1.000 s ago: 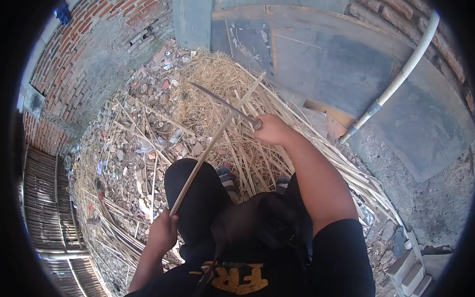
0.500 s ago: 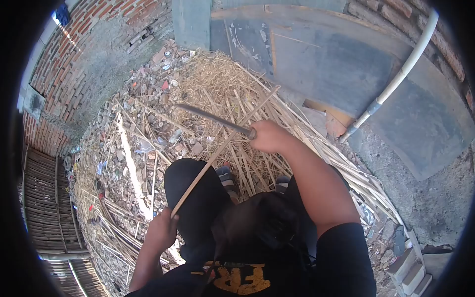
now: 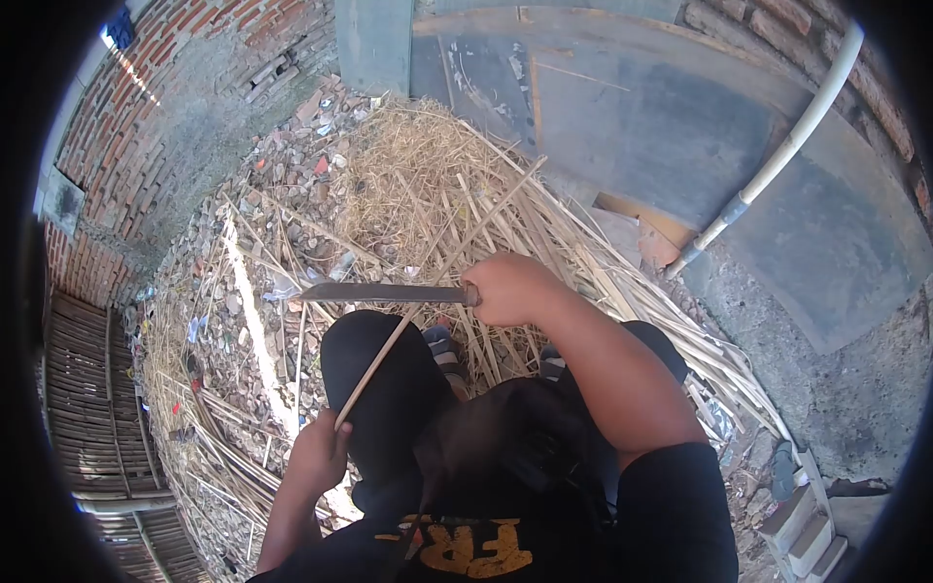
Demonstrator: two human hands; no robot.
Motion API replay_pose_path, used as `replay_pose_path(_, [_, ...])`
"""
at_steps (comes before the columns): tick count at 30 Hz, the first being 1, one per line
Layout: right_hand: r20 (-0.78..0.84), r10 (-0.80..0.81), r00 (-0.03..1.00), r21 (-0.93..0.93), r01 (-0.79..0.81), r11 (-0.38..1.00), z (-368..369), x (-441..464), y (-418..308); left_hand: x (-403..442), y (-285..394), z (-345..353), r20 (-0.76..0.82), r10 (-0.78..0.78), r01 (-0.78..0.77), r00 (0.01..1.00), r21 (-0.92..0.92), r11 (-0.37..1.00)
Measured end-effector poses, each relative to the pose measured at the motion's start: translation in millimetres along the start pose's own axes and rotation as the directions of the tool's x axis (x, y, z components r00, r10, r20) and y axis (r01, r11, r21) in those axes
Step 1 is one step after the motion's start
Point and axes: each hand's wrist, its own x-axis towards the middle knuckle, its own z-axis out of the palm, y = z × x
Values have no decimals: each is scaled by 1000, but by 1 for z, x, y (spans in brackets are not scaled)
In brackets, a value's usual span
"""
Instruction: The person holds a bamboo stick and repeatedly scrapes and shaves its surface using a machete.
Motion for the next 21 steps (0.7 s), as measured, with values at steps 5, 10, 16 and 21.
replay_pose_path(5, [-54, 174, 983, 145, -165, 976, -16, 16, 42, 3, 0, -3, 2, -20, 20, 1000, -25, 999])
replay_pose_path(10, [14, 78, 997, 63, -78, 995, -21, -9, -8, 1, -5, 4, -17, 17, -18, 1000, -33, 999])
replay_pose_path(16, [16, 233, 972, 225, -231, 947, -22, 10, 46, 1, -9, 12, -56, 2, -1, 998, 18, 1000])
replay_pose_path(21, [-130, 225, 966, 137, -207, 969, -28, 5, 44, -3, -4, 10, -90, 14, -7, 996, 77, 997])
